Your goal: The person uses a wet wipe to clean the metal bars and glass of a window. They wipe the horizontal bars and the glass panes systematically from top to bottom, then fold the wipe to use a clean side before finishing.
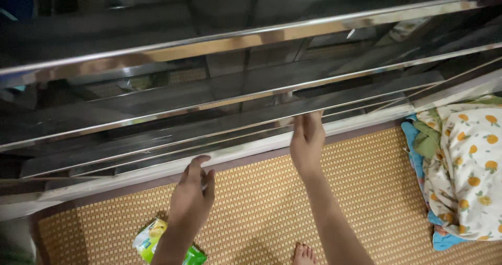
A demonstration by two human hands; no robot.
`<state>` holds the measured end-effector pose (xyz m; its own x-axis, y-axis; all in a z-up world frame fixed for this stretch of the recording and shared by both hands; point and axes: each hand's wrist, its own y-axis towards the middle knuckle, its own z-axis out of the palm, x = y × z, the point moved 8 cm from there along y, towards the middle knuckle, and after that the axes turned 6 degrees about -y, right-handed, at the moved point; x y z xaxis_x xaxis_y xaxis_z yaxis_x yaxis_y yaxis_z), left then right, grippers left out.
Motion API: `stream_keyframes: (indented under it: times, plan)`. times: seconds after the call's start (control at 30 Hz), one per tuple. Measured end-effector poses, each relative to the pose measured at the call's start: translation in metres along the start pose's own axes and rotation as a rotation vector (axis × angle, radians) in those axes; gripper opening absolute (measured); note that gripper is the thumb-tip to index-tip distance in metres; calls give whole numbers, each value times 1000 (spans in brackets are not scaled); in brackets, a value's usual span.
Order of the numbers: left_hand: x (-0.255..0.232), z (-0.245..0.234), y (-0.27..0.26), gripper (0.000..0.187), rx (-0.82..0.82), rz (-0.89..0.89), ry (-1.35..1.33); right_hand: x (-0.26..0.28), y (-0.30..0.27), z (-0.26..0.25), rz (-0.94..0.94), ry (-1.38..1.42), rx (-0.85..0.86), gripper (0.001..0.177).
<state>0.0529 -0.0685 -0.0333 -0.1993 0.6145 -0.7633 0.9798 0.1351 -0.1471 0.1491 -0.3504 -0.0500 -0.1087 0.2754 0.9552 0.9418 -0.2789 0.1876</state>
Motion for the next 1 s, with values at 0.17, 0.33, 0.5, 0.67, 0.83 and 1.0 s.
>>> stream_keyframes:
  times: [0.17, 0.33, 0.5, 0.67, 0.83, 1.0]
  plan:
    - [-4, -3, 3, 38, -47, 107, 0, 11, -50, -9, 354, 708, -59, 25]
    - [-1, -19, 13, 40, -12, -52, 30, 19, -75, -11, 555, 808, -12, 35]
    - [3, -40, 14, 51, 27, -115, 108, 16, -87, -16, 529, 917, 103, 52]
    - [15, -50, 9, 56, 37, -153, 210, -12, -94, -42, 672, 712, 6, 58]
    - [25, -58, 11, 55, 30, -117, 194, -55, -76, -96, 554, 106, -95, 50]
    - [31, -73, 13, 55, -34, -7, 207, -91, -48, -107, 477, -547, -208, 48]
